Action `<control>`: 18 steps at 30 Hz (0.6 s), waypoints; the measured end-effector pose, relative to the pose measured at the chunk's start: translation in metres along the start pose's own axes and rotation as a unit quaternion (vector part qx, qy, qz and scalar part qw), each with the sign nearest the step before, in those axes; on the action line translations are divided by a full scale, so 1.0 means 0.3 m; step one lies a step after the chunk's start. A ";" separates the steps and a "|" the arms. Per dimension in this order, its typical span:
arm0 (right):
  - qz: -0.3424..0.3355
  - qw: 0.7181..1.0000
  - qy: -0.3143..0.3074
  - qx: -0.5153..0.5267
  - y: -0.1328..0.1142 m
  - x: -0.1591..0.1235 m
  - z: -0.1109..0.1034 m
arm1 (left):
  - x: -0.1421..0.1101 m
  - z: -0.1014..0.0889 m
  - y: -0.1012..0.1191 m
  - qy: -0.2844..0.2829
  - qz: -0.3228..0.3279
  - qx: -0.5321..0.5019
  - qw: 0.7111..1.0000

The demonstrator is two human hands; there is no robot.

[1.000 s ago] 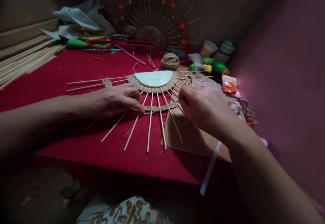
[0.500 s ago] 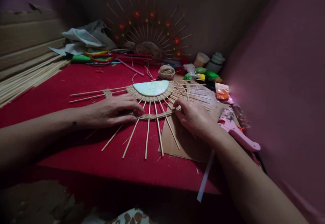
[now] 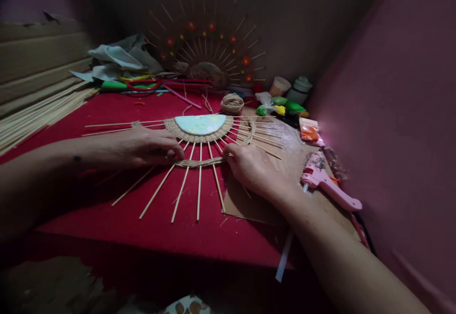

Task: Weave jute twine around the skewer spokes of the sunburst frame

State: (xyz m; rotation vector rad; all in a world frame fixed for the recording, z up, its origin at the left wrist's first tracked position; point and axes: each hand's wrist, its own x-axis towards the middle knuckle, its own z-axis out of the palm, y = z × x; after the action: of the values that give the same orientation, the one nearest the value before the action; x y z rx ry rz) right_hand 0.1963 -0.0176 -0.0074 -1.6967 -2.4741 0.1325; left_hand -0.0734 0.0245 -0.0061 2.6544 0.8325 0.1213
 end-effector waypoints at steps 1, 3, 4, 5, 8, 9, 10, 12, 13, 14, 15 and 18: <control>-0.004 1.000 0.000 0.000 -0.015 0.002 0.000 | -0.008 -0.012 -0.005 -0.016 -0.009 -0.003 1.000; -0.010 1.000 0.000 0.006 -0.036 0.003 -0.002 | -0.017 -0.029 -0.014 -0.037 -0.016 -0.010 0.999; -0.013 1.000 -0.001 0.008 -0.041 0.002 -0.003 | -0.018 -0.033 -0.017 -0.039 -0.014 -0.010 0.999; -0.016 1.000 -0.001 0.011 -0.044 -0.002 -0.004 | -0.016 -0.033 -0.020 -0.031 -0.008 -0.008 0.999; -0.031 0.999 0.011 0.025 -0.033 -0.017 -0.006 | 0.000 -0.010 -0.019 0.049 0.015 0.015 0.999; -0.038 0.999 0.016 0.034 -0.027 -0.022 -0.005 | 0.008 0.003 -0.014 0.077 0.020 0.021 0.997; -0.043 0.998 0.022 0.047 -0.020 -0.026 -0.002 | 0.016 0.017 -0.007 0.102 0.024 0.022 0.994; -0.051 0.995 0.028 0.076 -0.008 -0.031 0.004 | 0.031 0.044 0.014 0.129 0.030 0.017 0.991; -0.052 0.994 0.030 0.088 -0.004 -0.032 0.008 | 0.038 0.055 0.025 0.137 0.032 0.014 0.990; -0.054 0.993 0.033 0.096 -0.003 -0.033 0.011 | 0.044 0.065 0.036 0.146 0.035 0.012 0.989; -0.055 0.992 0.036 0.104 -0.002 -0.034 0.012 | 0.049 0.073 0.045 0.153 0.038 0.010 0.987; -0.061 0.990 0.035 0.121 -0.008 -0.043 0.008 | 0.061 0.093 0.062 0.167 0.052 0.011 0.985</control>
State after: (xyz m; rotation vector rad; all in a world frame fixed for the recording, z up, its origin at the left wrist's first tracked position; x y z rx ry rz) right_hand 0.1983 -0.0304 -0.0103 -1.4260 -2.3903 0.3393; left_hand -0.0434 0.0121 -0.0259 2.7391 0.7965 0.6008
